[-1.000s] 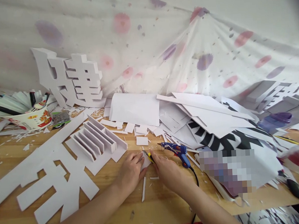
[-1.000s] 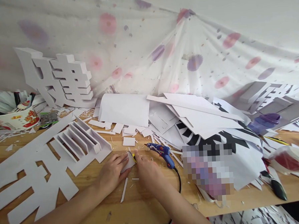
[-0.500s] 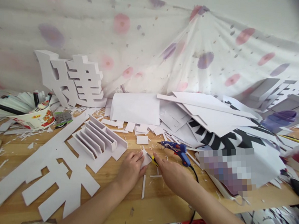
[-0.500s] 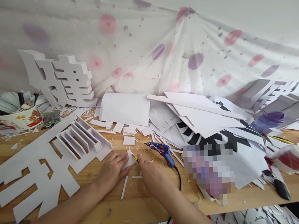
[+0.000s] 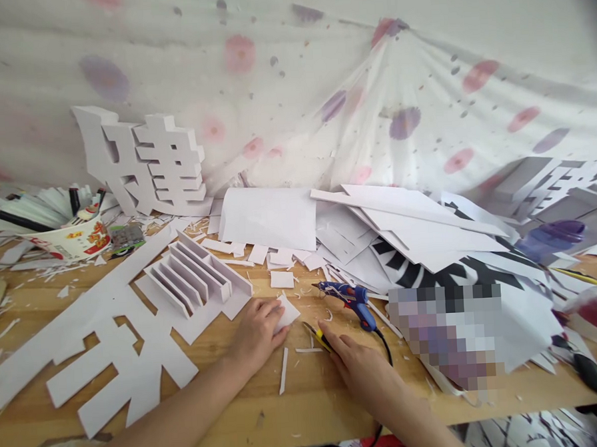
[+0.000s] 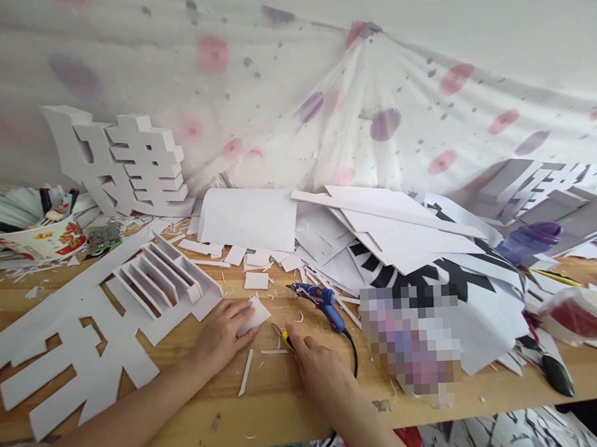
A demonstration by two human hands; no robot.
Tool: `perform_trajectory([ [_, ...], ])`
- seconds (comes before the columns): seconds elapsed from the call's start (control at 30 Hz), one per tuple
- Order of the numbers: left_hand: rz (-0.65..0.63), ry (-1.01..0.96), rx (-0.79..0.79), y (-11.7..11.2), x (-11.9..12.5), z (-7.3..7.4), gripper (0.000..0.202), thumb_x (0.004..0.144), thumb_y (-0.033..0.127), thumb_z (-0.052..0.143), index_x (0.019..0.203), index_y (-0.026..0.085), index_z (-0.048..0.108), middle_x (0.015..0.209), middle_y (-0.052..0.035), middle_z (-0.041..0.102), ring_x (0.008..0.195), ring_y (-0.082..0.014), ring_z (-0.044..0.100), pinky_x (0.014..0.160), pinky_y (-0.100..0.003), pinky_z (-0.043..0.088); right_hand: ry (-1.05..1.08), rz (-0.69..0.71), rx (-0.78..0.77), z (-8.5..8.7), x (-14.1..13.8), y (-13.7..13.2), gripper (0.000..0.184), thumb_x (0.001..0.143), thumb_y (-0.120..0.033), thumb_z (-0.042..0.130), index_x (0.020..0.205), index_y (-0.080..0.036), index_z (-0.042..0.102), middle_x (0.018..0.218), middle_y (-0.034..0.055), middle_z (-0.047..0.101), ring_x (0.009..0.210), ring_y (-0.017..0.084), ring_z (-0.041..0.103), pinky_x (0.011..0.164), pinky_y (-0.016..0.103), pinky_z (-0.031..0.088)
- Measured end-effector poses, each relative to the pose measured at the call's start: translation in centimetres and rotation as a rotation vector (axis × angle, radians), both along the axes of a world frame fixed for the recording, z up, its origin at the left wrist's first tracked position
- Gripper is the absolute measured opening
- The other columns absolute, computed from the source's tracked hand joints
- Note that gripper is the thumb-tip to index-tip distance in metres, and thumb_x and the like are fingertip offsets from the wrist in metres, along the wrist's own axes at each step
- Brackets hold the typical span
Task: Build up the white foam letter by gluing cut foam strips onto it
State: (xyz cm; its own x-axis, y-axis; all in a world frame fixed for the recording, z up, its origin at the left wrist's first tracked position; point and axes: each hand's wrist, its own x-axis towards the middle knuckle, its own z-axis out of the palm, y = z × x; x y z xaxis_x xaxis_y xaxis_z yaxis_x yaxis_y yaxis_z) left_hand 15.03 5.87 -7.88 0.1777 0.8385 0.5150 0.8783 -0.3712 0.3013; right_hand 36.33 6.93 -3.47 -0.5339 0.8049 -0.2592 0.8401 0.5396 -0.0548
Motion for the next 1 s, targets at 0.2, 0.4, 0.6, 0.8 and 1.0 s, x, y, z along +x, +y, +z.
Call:
perform_trajectory([
  [0.2, 0.005, -0.159, 0.174, -0.6, -0.3, 1.2, 0.026, 0.074, 0.018, 0.060, 0.099, 0.018, 0.049, 0.097, -0.0075, 0.048, 0.093, -0.0200, 0.052, 0.081, -0.036, 0.049, 0.041, -0.120, 0.197, -0.8, -1.2, 0.7, 0.051, 0.090, -0.018, 0.036, 0.139, -0.023, 0.028, 0.092, 0.0103, 0.061, 0.079, 0.023, 0.063, 0.061, 0.029, 0.047],
  [0.4, -0.080, -0.201, 0.258, -1.3, -0.7, 2.5, 0.022, 0.077, 0.018, 0.059, 0.094, 0.019, 0.045, 0.094, -0.0069, 0.047, 0.099, -0.0212, 0.052, 0.083, -0.038, 0.049, 0.299, -0.054, 0.346, -0.6, -3.1, 2.2, 0.034, 0.089, -0.027, 0.042, 0.120, -0.020, 0.054, 0.093, 0.0122, 0.060, 0.088, 0.025, 0.058, 0.076, 0.035, 0.045],
  [0.6, -0.111, -0.257, 0.298, -1.5, -0.8, 2.5, 0.033, 0.075, 0.021, 0.063, 0.103, 0.020, 0.044, 0.098, -0.0087, 0.050, 0.102, -0.0217, 0.053, 0.084, -0.037, 0.050, 0.823, -0.143, 0.135, 1.2, -5.0, 2.4, 0.037, 0.092, -0.040, 0.026, 0.068, -0.021, 0.047, 0.062, 0.0007, 0.053, 0.058, 0.015, 0.050, 0.056, 0.025, 0.037],
  [0.8, -0.080, -0.282, 0.184, -1.5, -1.2, 2.4, 0.066, 0.078, 0.027, 0.061, 0.133, 0.019, 0.025, 0.123, -0.0149, 0.050, 0.115, -0.0248, 0.049, 0.092, -0.042, 0.046, 1.141, -0.237, -0.396, 1.3, -6.8, 2.6, 0.038, 0.084, -0.057, 0.034, 0.069, -0.022, 0.040, 0.057, -0.0057, 0.034, 0.050, 0.011, 0.033, 0.048, 0.023, 0.029],
  [1.0, -0.067, -0.255, 0.171, -1.7, -0.8, 2.4, 0.068, 0.077, 0.020, 0.058, 0.136, 0.018, 0.023, 0.119, -0.0131, 0.056, 0.108, -0.0231, 0.053, 0.088, -0.038, 0.049, 1.129, -0.209, -0.534, 1.7, -6.7, 2.9, 0.037, 0.083, -0.055, 0.039, 0.068, -0.021, 0.039, 0.060, -0.0059, 0.031, 0.053, 0.010, 0.030, 0.050, 0.022, 0.028],
])
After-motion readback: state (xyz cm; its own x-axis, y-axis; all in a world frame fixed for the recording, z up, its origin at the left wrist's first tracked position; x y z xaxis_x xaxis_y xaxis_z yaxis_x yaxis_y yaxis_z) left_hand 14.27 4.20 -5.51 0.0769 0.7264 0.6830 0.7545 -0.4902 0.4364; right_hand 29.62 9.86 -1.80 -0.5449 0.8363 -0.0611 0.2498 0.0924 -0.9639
